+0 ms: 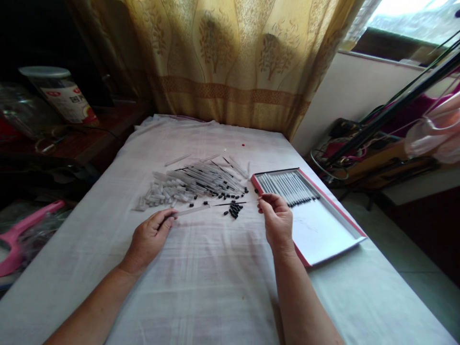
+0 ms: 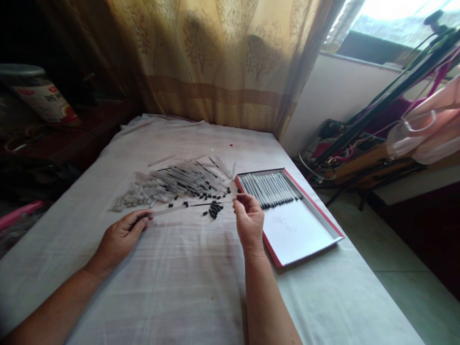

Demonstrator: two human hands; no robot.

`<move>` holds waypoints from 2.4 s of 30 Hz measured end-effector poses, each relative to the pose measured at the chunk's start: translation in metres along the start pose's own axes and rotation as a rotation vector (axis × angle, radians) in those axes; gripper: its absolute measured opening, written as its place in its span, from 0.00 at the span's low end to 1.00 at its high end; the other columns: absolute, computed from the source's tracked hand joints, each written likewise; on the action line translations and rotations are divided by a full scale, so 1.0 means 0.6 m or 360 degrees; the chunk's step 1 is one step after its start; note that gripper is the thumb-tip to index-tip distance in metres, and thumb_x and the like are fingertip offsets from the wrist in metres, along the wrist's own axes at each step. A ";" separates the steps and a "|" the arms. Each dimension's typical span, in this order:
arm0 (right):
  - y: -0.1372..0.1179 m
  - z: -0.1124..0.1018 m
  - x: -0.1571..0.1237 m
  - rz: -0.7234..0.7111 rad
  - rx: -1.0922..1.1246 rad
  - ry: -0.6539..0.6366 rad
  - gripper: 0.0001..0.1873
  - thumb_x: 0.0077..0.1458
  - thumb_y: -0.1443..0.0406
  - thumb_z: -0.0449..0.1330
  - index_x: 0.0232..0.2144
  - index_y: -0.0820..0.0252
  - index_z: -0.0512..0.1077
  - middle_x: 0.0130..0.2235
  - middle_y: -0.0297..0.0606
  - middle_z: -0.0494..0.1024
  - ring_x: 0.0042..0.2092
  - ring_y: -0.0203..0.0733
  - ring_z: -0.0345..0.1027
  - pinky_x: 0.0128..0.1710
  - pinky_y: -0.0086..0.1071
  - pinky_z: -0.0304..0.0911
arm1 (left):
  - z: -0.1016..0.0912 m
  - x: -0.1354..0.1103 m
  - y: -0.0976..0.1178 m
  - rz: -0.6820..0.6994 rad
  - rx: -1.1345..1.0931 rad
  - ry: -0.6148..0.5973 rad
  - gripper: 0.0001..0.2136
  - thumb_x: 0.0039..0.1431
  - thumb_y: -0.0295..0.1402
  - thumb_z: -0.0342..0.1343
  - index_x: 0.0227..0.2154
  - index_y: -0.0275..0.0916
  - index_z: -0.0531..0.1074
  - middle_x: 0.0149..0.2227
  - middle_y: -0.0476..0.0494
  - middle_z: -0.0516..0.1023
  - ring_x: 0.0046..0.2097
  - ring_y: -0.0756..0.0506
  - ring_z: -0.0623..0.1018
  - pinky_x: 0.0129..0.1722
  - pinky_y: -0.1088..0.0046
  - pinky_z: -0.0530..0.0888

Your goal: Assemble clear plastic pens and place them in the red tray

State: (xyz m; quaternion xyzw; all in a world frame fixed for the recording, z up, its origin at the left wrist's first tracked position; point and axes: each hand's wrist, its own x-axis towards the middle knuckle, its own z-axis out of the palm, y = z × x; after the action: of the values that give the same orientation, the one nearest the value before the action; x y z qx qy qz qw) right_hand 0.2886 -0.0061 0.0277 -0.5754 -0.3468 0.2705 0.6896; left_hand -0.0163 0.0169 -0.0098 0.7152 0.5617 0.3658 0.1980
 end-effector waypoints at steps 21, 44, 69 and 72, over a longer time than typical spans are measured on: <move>0.007 0.017 -0.015 0.0056 -0.0074 -0.0162 0.10 0.44 0.60 0.65 0.30 0.59 0.74 0.28 0.33 0.76 0.29 0.36 0.67 0.30 0.31 0.64 | 0.000 -0.004 0.008 0.0096 -0.0022 -0.0043 0.16 0.60 0.43 0.50 0.40 0.39 0.77 0.39 0.43 0.83 0.41 0.43 0.81 0.45 0.70 0.77; -0.003 0.047 -0.009 -0.1082 -0.2038 -0.1316 0.08 0.58 0.67 0.60 0.35 0.54 0.80 0.39 0.42 0.81 0.44 0.50 0.68 0.43 0.40 0.61 | -0.001 -0.004 0.030 -0.0198 -0.0433 -0.0282 0.17 0.58 0.47 0.51 0.40 0.39 0.71 0.33 0.43 0.82 0.32 0.45 0.80 0.36 0.69 0.77; 0.011 0.065 -0.091 0.0709 0.0220 -0.0526 0.16 0.41 0.58 0.68 0.34 0.59 0.78 0.28 0.35 0.79 0.24 0.32 0.64 0.22 0.26 0.58 | -0.001 -0.010 0.038 0.0103 -0.0040 -0.0334 0.15 0.61 0.44 0.48 0.40 0.42 0.74 0.35 0.46 0.83 0.36 0.45 0.82 0.40 0.73 0.76; 0.011 0.065 -0.093 0.0688 0.0211 -0.0537 0.15 0.41 0.58 0.68 0.33 0.59 0.78 0.30 0.36 0.80 0.25 0.33 0.65 0.23 0.27 0.59 | 0.000 -0.010 0.037 0.0103 -0.0034 -0.0331 0.15 0.61 0.44 0.48 0.40 0.43 0.74 0.34 0.46 0.83 0.36 0.45 0.82 0.40 0.73 0.76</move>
State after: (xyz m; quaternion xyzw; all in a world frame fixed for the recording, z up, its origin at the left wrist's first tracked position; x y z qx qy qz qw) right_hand 0.2237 -0.0240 0.0159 -0.5365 -0.3074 0.5253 0.5845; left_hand -0.0023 0.0044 0.0038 0.7649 0.5108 0.3018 0.2509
